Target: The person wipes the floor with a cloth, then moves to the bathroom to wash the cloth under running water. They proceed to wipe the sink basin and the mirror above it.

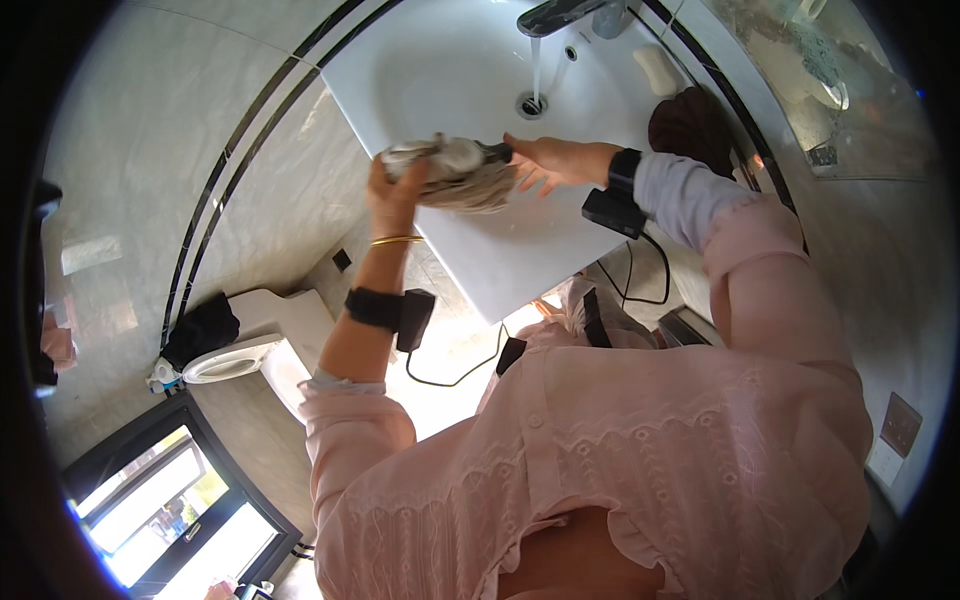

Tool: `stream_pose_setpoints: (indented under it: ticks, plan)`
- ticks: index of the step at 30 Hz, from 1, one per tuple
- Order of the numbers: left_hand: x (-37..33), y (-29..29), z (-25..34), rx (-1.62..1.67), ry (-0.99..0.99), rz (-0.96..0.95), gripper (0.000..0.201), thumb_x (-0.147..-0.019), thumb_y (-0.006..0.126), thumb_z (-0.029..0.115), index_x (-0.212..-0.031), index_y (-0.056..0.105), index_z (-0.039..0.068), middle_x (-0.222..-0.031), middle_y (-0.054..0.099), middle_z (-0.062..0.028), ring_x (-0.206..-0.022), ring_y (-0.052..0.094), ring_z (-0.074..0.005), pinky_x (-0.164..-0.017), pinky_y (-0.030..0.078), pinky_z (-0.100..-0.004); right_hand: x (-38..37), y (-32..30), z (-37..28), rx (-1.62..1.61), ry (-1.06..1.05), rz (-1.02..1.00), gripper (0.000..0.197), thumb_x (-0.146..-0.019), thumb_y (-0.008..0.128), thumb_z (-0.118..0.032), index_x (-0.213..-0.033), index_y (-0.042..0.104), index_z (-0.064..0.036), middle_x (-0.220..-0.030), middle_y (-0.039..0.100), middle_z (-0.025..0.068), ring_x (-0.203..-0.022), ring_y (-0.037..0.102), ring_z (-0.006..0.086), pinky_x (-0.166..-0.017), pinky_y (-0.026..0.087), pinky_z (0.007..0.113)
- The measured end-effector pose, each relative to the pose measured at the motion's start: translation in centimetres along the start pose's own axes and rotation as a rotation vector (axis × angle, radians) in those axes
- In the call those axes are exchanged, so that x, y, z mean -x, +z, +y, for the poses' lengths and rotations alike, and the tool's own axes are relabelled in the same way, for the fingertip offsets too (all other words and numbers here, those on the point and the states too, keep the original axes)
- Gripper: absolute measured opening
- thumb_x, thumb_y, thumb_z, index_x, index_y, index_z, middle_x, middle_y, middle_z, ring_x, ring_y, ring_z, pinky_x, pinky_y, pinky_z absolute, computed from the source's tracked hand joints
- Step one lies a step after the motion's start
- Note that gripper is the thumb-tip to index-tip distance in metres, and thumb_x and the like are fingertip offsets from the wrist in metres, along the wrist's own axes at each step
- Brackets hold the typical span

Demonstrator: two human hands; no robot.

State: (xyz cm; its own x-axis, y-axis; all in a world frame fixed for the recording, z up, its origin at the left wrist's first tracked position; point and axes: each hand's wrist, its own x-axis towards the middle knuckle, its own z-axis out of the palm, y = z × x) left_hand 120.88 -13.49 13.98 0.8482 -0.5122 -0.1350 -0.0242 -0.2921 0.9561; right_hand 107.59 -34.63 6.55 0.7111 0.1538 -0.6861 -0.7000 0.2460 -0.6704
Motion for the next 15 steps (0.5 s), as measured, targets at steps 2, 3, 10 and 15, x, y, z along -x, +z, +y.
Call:
stream_pose_setpoints:
  ticks: [2, 3, 10, 15]
  plan:
    - [0.5, -1.8, -0.1, 0.437, -0.137, 0.032, 0.033, -0.078, 0.066, 0.014, -0.104, 0.052, 0.0, -0.093, 0.062, -0.0104, -0.078, 0.061, -0.0167, -0.065, 0.051, -0.0293, -1.8, -1.6, 0.7, 0.639, -0.043, 0.199, 0.063, -0.09, 0.037, -0.052, -0.123, 0.044, 0.002, -0.132, 0.04, 0.018, -0.12, 0.04, 0.0326, -0.094, 0.036, 0.05]
    - [0.8, -2.6, -0.1, 0.558, -0.179, 0.053, 0.03, -0.079, 0.064, 0.013, -0.104, 0.053, 0.0, -0.095, 0.061, -0.0099, -0.08, 0.061, -0.0168, -0.067, 0.051, -0.0287, -2.6, -2.7, 0.8, 0.973, -0.102, 0.262, 0.061, -0.09, 0.039, -0.049, -0.124, 0.044, 0.0015, -0.131, 0.04, 0.017, -0.121, 0.039, 0.0323, -0.094, 0.035, 0.05]
    - [4.4, -6.7, -0.1, 1.066, -0.301, 0.045, 0.041, -0.089, 0.044, 0.024, -0.123, 0.046, 0.0, -0.122, 0.052, -0.0117, -0.114, 0.048, -0.0262, -0.099, 0.037, -0.0405, -6.5, -7.3, 2.0, 1.683, -0.227, 0.604, 0.05, -0.086, 0.051, -0.04, -0.12, 0.05, -0.0031, -0.13, 0.042, 0.0084, -0.127, 0.029, 0.0277, -0.1, 0.027, 0.044]
    - [5.3, -8.2, -0.3, 1.102, -0.383, 0.129, 0.042, -0.089, 0.044, 0.029, -0.122, 0.049, 0.004, -0.121, 0.054, -0.0113, -0.114, 0.049, -0.0271, -0.096, 0.04, -0.0433, -7.3, -8.2, 2.3, 1.728, -0.13, 0.652, 0.051, -0.084, 0.054, -0.039, -0.121, 0.049, -0.0042, -0.125, 0.046, 0.0072, -0.122, 0.033, 0.0277, -0.099, 0.027, 0.041]
